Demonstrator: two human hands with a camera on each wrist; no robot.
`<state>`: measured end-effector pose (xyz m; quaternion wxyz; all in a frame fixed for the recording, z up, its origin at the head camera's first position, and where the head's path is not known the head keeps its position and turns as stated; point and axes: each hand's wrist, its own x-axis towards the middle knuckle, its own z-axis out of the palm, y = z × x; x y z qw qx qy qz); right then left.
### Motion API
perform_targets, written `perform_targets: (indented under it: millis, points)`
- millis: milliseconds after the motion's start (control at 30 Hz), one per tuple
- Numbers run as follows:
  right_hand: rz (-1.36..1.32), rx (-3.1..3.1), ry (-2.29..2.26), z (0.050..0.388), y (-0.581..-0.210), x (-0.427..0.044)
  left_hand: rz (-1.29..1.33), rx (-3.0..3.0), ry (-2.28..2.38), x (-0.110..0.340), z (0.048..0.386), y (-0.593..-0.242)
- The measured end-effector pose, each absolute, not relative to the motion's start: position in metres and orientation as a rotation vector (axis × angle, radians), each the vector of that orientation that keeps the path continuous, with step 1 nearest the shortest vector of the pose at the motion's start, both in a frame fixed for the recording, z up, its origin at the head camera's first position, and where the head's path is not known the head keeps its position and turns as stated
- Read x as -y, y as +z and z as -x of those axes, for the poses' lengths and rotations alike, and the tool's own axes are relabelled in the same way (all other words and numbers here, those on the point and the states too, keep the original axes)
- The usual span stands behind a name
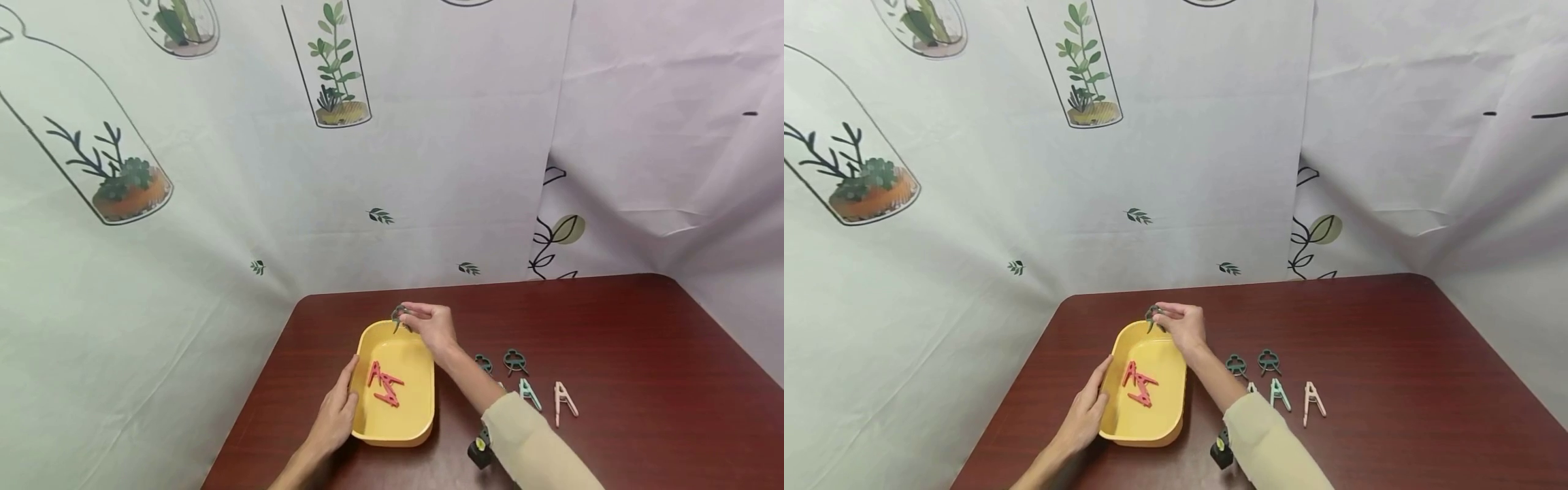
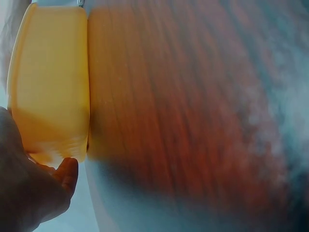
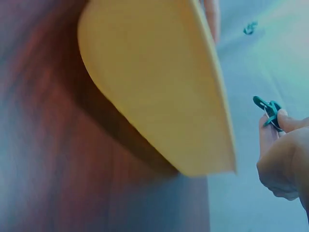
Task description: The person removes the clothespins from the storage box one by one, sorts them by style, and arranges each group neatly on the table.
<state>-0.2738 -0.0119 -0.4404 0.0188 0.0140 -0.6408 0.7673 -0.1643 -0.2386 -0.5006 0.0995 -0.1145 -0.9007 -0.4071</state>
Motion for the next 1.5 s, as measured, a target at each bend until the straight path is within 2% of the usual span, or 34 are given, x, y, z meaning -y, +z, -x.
perform_targets:
  millis: [533, 1133, 1500]
  points:
    - [-0.147, 1.979, 2.367, 0.280, -0.421, -0.066, 0.339, 2.664, -1.207, 0.239, 0.164, -0.499]
    - [-0.087, 2.091, 2.312, 0.274, -0.430, -0.160, 0.342, 2.664, -1.185, 0.238, 0.164, -0.499]
    - [-0.088, 2.122, 2.288, 0.266, -0.440, -0.200, 0.339, 2.663, -1.197, 0.239, 0.164, -0.499]
